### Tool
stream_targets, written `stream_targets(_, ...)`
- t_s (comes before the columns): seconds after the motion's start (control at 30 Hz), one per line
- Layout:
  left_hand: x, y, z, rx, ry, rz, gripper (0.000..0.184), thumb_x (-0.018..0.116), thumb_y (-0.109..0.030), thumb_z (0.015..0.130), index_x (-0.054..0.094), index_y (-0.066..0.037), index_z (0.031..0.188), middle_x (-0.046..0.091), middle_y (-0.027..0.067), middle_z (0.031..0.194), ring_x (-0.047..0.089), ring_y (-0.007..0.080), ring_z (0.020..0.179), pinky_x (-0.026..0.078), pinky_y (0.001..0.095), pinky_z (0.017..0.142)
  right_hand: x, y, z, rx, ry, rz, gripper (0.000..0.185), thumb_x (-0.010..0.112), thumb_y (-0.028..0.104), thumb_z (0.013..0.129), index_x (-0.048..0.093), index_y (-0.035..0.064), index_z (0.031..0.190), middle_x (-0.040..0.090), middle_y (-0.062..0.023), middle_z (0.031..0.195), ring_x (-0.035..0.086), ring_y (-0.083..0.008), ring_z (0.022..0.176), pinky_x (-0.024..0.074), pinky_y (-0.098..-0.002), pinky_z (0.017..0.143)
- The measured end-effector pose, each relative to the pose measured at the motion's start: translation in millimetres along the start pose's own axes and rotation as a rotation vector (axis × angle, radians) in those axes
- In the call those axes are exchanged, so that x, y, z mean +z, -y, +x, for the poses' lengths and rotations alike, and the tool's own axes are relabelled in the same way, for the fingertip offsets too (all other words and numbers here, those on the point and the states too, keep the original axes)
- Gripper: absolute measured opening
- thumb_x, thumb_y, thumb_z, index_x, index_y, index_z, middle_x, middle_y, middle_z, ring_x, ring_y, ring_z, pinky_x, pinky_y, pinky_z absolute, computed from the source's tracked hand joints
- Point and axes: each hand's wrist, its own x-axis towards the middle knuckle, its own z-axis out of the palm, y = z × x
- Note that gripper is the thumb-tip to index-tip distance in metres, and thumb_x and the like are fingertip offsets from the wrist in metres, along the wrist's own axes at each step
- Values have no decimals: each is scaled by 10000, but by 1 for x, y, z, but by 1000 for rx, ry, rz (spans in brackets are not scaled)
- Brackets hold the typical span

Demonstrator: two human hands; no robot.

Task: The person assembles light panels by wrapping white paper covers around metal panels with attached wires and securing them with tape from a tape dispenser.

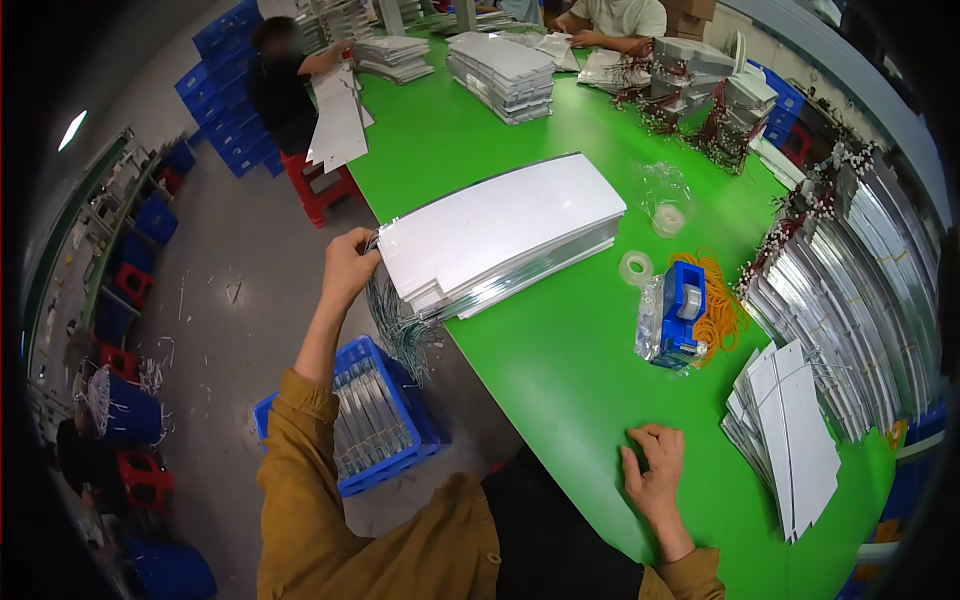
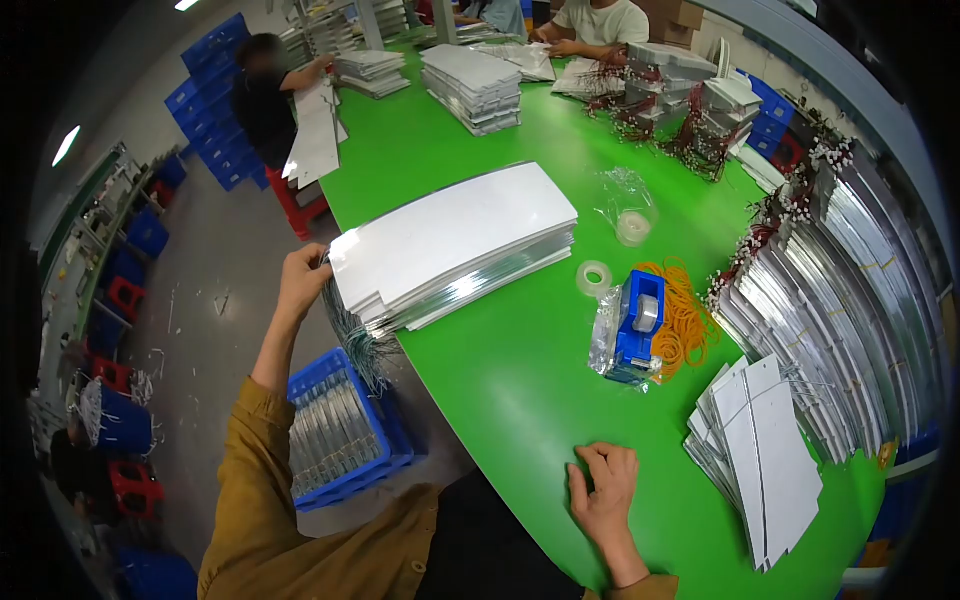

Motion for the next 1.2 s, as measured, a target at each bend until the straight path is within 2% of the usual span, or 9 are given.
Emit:
stream_targets(0.2,-8,-9,-5,93,-70,-72,91,571,-32,678,625,19,730,528,31,569,437,117,520,373,247,504,-1,2,0,14,-8,2,231,635,75,685,604,41,911,533,-73,905,446,-239,799,361,-317,731)
stream_targets(0.37,-26,-38,-17,44,-82,-485,32,560,-9,700,588,2,709,522,41,552,462,102,490,389,214,474,-3,4,2,13,2,-9,242,633,62,687,603,31,925,535,-88,903,470,-231,799,392,-324,729)
stream_targets(0.5,-53,-97,-76,-120,134,-635,49,549,16,724,557,-32,728,536,38,536,442,83,385,359,172,369,0,13,20,210,140,504,279,606,88,760,570,11,1026,546,-104,952,502,-224,806,426,-309,728)
stream_targets(0.67,-48,-121,-153,-48,539,-559,71,590,5,737,569,-49,778,549,8,555,417,69,378,313,184,361,24,34,89,688,406,1720,363,573,94,827,479,-67,1138,575,-153,968,550,-169,803,464,-236,717)
stream_targets(0.77,-38,-121,-191,-100,626,-534,65,603,-11,735,553,-29,774,547,18,568,438,101,421,330,211,422,15,40,102,702,316,1622,359,583,85,812,490,-74,1120,589,-155,960,560,-169,779,470,-241,708)
stream_targets(0.83,-26,-95,-202,191,624,-319,96,607,-17,699,546,-25,773,536,36,585,462,138,458,339,243,450,6,47,106,718,231,1514,355,593,75,797,501,-81,1101,603,-158,951,570,-170,756,477,-246,698)
stream_targets(1.0,13,-68,-218,229,502,-164,138,601,-17,645,547,-32,771,533,43,629,479,182,534,360,282,527,-32,35,56,447,174,1167,345,620,16,715,542,-80,1037,630,-127,895,588,-187,735,483,-280,697)
stream_targets(1.07,22,-50,-206,487,319,-61,170,588,-14,610,556,-38,775,531,61,692,474,215,621,369,307,603,-52,36,33,343,80,1193,438,642,-27,663,517,-74,1080,623,-138,958,591,-209,783,481,-307,726)
stream_targets(1.2,8,-29,-178,412,-135,105,160,570,-5,639,566,-46,793,525,73,747,455,218,673,367,302,638,-72,36,-19,554,64,1127,621,629,-79,604,441,-34,1195,576,-165,1083,564,-266,914,455,-356,823)
